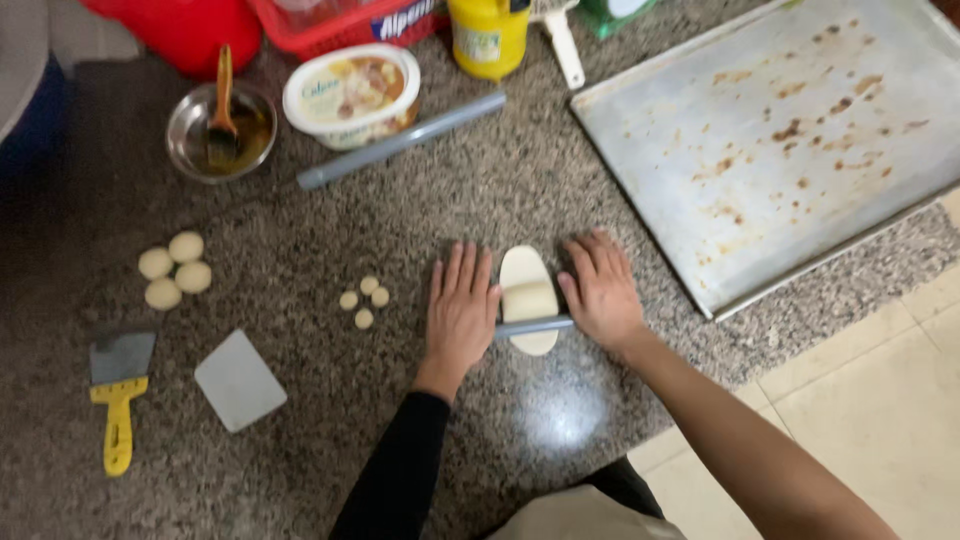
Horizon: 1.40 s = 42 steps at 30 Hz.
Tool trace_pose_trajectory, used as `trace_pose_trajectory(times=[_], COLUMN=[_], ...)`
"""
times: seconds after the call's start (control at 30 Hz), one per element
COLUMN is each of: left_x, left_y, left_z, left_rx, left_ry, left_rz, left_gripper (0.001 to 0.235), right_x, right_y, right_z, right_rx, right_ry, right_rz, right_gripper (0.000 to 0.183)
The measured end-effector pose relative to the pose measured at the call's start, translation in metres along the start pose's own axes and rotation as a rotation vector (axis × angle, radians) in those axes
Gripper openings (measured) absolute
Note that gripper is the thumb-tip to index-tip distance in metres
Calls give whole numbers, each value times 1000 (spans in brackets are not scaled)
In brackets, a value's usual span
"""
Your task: The person rolls out a piece of dough into a star shape using a rolling pin. They add shredded cheese and a sliced sausage to the center, then fold the dough over to enclose the filling. The finished bun is placed on a baking tray and stored in a rack.
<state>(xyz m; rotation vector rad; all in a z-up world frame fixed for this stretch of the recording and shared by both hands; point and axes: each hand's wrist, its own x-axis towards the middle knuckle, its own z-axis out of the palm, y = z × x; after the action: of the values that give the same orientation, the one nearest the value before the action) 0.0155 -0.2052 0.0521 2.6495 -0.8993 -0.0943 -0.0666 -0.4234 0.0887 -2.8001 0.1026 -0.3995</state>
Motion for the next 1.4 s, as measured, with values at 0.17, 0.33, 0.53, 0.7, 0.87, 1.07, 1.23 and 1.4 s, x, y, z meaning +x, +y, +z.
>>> trace_pose_trajectory(times=[0.17,0.33,0.53,0.7,0.87,1.07,1.23,1.4], left_x=[-20,-78,-113,-85,-57,-41,-23,-7], left_y=[9,27,29,47,95,171,204,206], left_z=[9,18,9,-6,-27,-17,3,25], left_rx=[219,202,40,96,-6,-11,-1,34], left_ry=[-87,5,-175,111,346,484,509,525], left_rz=[-26,96,168,-16,-318,-713,-958,-1110], left_gripper=[64,65,42,47,52,55,69,71], right_x=[-30,-76,-75,18,119,162,171,176], right_y=[1,-7,-6,13,26,27,26,27], right_z=[16,15,-24,-41,-43,-32,-16,9], right_rx=[-33,-202,123,100,102,195,245,243], right_ry=[-51,-158,-169,-203,-380,-428,-524,-591], right_rz=[4,-76,-216,-613,-962,-1309,-1425,-1473], right_gripper=[53,55,63,50,39,28,30,31])
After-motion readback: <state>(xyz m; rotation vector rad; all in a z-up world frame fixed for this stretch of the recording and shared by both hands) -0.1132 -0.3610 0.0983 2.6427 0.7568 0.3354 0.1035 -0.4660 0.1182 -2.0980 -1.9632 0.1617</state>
